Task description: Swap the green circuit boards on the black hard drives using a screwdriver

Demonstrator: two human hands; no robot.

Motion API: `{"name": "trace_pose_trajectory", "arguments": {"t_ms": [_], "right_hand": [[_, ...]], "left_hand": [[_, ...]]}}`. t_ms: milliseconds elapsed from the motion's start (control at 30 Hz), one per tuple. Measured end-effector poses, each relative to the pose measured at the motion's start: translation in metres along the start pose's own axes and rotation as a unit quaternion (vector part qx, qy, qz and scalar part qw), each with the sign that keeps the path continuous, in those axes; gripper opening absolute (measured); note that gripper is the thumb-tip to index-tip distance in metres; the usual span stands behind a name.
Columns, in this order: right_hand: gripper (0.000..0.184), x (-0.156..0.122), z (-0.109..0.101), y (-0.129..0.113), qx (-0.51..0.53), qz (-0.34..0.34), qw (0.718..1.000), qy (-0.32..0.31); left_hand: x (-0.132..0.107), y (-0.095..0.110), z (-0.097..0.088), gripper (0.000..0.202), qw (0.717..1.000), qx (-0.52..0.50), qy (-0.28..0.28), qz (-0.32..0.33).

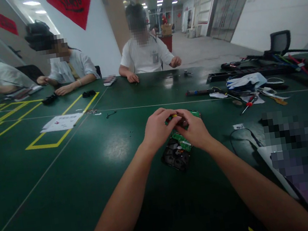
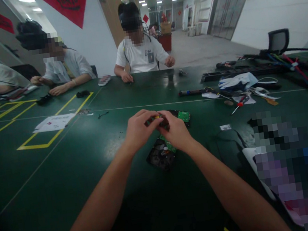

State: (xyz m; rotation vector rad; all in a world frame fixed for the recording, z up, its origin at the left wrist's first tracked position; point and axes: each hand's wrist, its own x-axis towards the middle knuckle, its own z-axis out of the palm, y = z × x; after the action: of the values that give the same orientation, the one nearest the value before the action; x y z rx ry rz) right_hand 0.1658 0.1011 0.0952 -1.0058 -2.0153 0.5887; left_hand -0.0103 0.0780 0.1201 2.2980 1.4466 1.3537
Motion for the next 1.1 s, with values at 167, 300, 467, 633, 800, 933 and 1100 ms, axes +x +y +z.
{"name": "trace_pose_trajectory", "arguments": {"t_ms": [167,300,467,633,800,933,1100], "right_hand": [[0.036,-0.011,-0.002,0.027,-0.084,0.041,0.994,-0.062],[0.033,-0.047,0.01,0.05,-0.187,0.099,0.976,-0.05],[0.039,-0.079,0.015,0.058,-0.212,0.133,0.968,-0.031],[0.039,-0.085,0.014,0.058,-0.189,0.13,0.973,-0.037],[0.037,-0.085,0.015,0.061,-0.169,0.124,0.977,-0.034],[0.039,-0.085,0.017,0.067,-0.153,0.118,0.981,-0.021],[0.038,-0.086,0.018,0.069,-0.146,0.115,0.982,-0.01]], "left_hand": [[0.003,-0.013,-0.005,0.013,1.0,0.007,0.006,-0.002],[0.006,-0.018,-0.01,0.014,1.0,0.006,0.003,-0.004],[0.009,-0.02,-0.015,0.015,1.0,-0.018,-0.011,0.006],[0.01,-0.025,-0.008,0.015,0.995,-0.1,-0.022,-0.02],[0.011,-0.038,0.004,0.02,0.942,-0.308,-0.058,-0.117],[0.011,-0.038,0.004,0.024,0.908,-0.367,-0.092,-0.18],[0.009,-0.031,0.005,0.023,0.823,-0.505,-0.128,-0.228]]}}
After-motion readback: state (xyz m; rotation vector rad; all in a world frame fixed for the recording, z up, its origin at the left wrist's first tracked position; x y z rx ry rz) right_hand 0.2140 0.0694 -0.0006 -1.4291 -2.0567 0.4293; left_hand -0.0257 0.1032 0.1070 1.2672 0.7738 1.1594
